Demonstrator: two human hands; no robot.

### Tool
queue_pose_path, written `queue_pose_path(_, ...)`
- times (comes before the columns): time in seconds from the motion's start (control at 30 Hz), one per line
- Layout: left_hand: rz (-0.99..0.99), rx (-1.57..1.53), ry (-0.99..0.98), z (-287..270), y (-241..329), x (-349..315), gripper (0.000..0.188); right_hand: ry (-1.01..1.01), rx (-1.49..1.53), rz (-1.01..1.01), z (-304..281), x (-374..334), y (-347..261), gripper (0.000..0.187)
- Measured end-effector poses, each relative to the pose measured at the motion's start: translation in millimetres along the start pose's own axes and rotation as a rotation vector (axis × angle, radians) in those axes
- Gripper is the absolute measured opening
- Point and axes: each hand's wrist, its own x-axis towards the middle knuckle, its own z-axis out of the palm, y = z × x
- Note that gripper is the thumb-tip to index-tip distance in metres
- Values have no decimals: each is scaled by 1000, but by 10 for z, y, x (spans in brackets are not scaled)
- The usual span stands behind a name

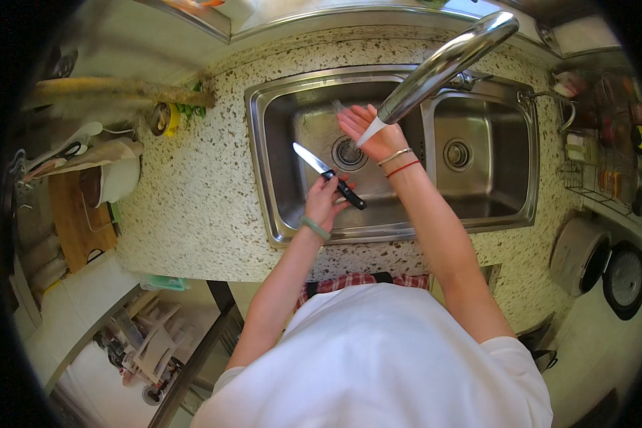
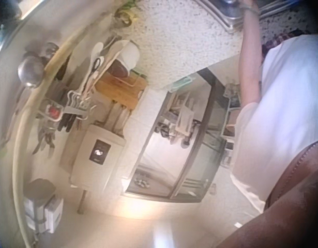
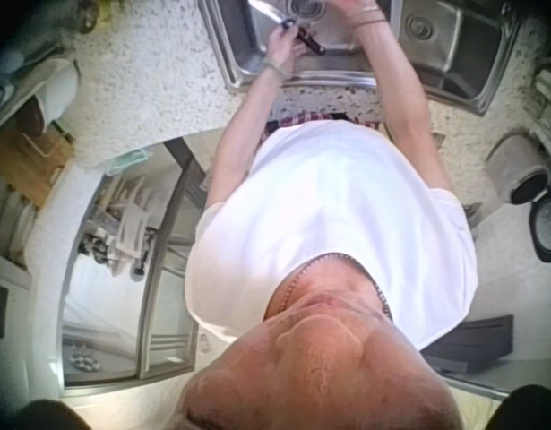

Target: The person retrieves a knife from a drawer, washes it, and dries it with a cloth. They then measure rice from a bag into a black pot using a plastic cup and wash the rice in the sink multiple times, draining the water after each rinse.

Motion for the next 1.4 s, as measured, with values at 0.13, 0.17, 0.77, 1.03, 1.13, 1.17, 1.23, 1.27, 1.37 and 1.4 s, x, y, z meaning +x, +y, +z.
queue_pose_path(0.13, 14, 32, -85, 280, -1, 170, 28, 26, -314, -122, -281, -177, -307, 41)
queue_pose_path(0.17, 5, 51, -125, 319, -3, 175, 27, 81, -377, -169, -349, -232, -351, 40)
queue_pose_path(0.77, 70, 24, 159, -262, -104, 155, 25, -404, -1352, 175, 2, -547, -97, 33)
queue_pose_path(1.03, -121, 150, 7, 121, -111, -17, 21, 462, -1008, -787, -188, -754, -1207, 59)
queue_pose_path(1.13, -187, 124, -38, 274, -63, -179, 23, 254, -904, -986, 7, -706, -1597, 61)
queue_pose_path(1.17, -183, 126, -46, 268, -88, -199, 24, 227, -966, -1009, -31, -693, -1600, 59)
queue_pose_path(1.23, -172, 118, -53, 298, -71, -267, 25, 162, -1096, -1046, -33, -655, -1509, 54)
queue_pose_path(1.27, -163, 110, -51, 314, -52, -289, 25, 114, -1057, -933, -111, -700, -1392, 47)
queue_pose_path(1.37, -142, 91, -35, 373, -36, -360, 26, 52, -1209, -999, -292, -752, -1050, 45)
queue_pose_path(1.4, -128, 80, -14, 348, -34, -354, 26, 2, -1263, -790, -274, -844, -913, 47)
